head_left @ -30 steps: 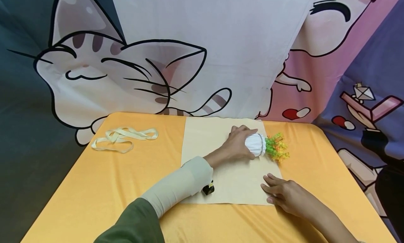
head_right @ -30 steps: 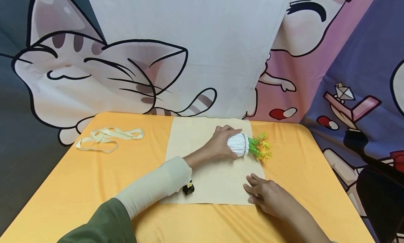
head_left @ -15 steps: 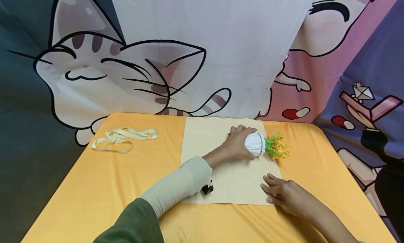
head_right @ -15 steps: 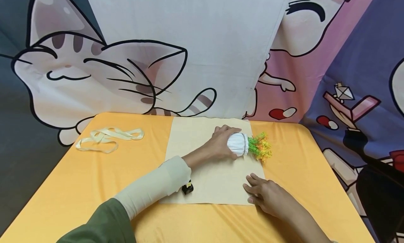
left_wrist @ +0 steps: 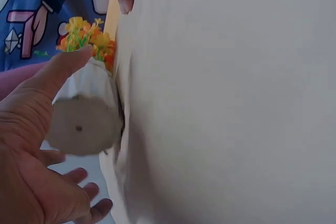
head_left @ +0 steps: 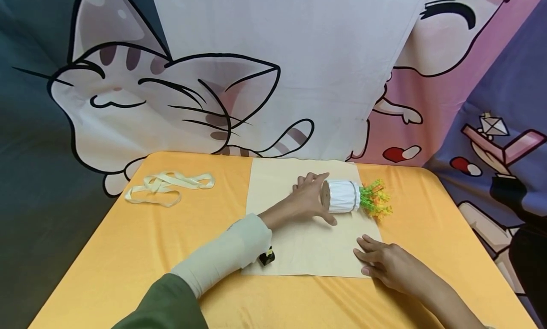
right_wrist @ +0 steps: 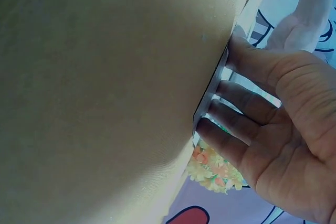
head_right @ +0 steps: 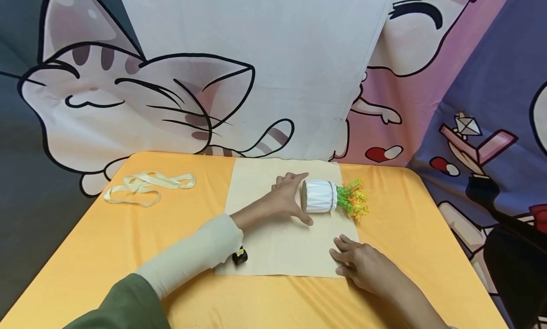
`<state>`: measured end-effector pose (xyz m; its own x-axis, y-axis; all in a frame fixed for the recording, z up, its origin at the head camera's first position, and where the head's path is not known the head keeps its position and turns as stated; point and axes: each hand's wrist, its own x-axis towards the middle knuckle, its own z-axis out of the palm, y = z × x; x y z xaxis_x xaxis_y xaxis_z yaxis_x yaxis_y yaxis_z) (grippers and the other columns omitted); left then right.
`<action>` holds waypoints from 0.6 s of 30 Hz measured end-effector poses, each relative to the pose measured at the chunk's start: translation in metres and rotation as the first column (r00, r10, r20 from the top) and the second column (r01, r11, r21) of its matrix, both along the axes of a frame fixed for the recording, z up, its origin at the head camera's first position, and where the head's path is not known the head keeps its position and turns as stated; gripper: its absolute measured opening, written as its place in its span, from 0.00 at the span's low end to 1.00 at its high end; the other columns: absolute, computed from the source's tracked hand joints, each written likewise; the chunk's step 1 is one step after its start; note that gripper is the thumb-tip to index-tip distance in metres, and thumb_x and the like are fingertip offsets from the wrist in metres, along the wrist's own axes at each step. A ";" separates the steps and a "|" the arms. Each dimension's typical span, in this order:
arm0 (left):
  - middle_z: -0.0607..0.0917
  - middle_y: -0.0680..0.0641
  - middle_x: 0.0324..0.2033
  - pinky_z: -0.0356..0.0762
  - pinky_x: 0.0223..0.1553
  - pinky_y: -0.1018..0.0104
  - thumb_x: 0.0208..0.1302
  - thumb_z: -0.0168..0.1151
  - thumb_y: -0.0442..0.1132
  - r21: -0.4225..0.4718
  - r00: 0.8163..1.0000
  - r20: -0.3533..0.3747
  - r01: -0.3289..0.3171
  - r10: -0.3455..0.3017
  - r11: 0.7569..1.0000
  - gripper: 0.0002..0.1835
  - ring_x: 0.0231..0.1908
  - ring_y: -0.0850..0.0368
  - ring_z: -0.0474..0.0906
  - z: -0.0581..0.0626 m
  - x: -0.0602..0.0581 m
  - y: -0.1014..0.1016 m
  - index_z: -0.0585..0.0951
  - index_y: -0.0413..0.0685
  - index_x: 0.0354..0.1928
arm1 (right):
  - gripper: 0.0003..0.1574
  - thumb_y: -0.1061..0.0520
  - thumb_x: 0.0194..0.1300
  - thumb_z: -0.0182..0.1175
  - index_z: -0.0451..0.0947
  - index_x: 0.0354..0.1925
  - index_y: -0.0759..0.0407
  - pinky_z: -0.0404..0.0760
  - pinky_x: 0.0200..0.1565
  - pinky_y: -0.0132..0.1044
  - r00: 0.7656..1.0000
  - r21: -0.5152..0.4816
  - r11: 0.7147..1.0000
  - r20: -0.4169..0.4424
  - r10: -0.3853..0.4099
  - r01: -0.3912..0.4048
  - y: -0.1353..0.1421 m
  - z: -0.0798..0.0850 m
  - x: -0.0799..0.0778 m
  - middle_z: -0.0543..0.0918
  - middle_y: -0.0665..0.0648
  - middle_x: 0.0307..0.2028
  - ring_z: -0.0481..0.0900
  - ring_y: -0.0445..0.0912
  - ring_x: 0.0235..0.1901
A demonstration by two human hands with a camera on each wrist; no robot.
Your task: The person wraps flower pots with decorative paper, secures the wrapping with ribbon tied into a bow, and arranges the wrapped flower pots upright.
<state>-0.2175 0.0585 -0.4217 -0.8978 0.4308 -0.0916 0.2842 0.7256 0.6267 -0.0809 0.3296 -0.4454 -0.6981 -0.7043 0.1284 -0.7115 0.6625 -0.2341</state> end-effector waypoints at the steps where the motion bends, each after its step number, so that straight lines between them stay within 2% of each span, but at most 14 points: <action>1: 0.68 0.46 0.82 0.69 0.72 0.51 0.45 0.96 0.58 -0.009 1.000 0.007 -0.010 0.010 1.000 0.76 0.75 0.44 0.64 0.000 0.000 -0.005 0.56 0.60 0.92 | 0.24 0.54 0.68 0.81 0.94 0.59 0.60 0.95 0.53 0.53 1.000 0.002 1.000 -0.005 -0.002 0.002 0.000 0.000 0.000 0.91 0.72 0.62 0.89 0.71 0.62; 5: 0.70 0.45 0.79 0.69 0.72 0.50 0.45 0.96 0.58 -0.038 0.997 0.037 -0.072 0.074 0.997 0.72 0.72 0.44 0.65 -0.002 0.003 -0.029 0.61 0.57 0.90 | 0.24 0.54 0.68 0.81 0.93 0.60 0.60 0.95 0.54 0.53 1.000 0.007 1.000 0.009 -0.010 0.010 0.000 0.002 0.001 0.90 0.72 0.62 0.89 0.70 0.63; 9: 0.75 0.40 0.74 0.71 0.74 0.44 0.48 0.94 0.58 -0.054 0.986 0.059 -0.150 0.153 0.987 0.65 0.68 0.42 0.68 -0.003 0.006 -0.055 0.69 0.52 0.86 | 0.23 0.56 0.66 0.81 0.94 0.58 0.60 0.95 0.53 0.54 1.000 0.013 1.000 -0.005 -0.005 0.005 -0.001 0.003 0.001 0.91 0.72 0.61 0.89 0.70 0.62; 12: 0.78 0.38 0.66 0.73 0.69 0.42 0.49 0.93 0.57 -0.088 0.976 0.027 -0.214 0.217 0.973 0.59 0.64 0.41 0.70 -0.004 0.008 -0.076 0.74 0.45 0.81 | 0.23 0.56 0.66 0.82 0.94 0.58 0.59 0.95 0.53 0.54 1.000 0.022 1.000 -0.013 -0.001 0.002 -0.001 0.004 0.001 0.92 0.71 0.60 0.90 0.69 0.62; 15: 0.79 0.36 0.61 0.73 0.63 0.44 0.51 0.92 0.55 -0.134 0.963 -0.020 -0.268 0.267 0.954 0.54 0.61 0.39 0.70 -0.004 0.009 -0.098 0.77 0.40 0.76 | 0.23 0.55 0.66 0.82 0.94 0.58 0.59 0.94 0.53 0.56 1.000 0.031 1.000 0.005 -0.001 0.001 -0.002 0.004 0.000 0.91 0.72 0.60 0.90 0.70 0.62; 18: 0.79 0.34 0.61 0.70 0.61 0.46 0.54 0.91 0.53 -0.160 0.959 -0.035 -0.283 0.281 0.946 0.49 0.60 0.37 0.69 -0.003 0.010 -0.116 0.78 0.40 0.74 | 0.23 0.54 0.67 0.82 0.94 0.57 0.59 0.94 0.54 0.58 1.000 0.040 0.999 0.023 -0.004 0.003 -0.003 0.005 0.000 0.92 0.72 0.60 0.90 0.70 0.62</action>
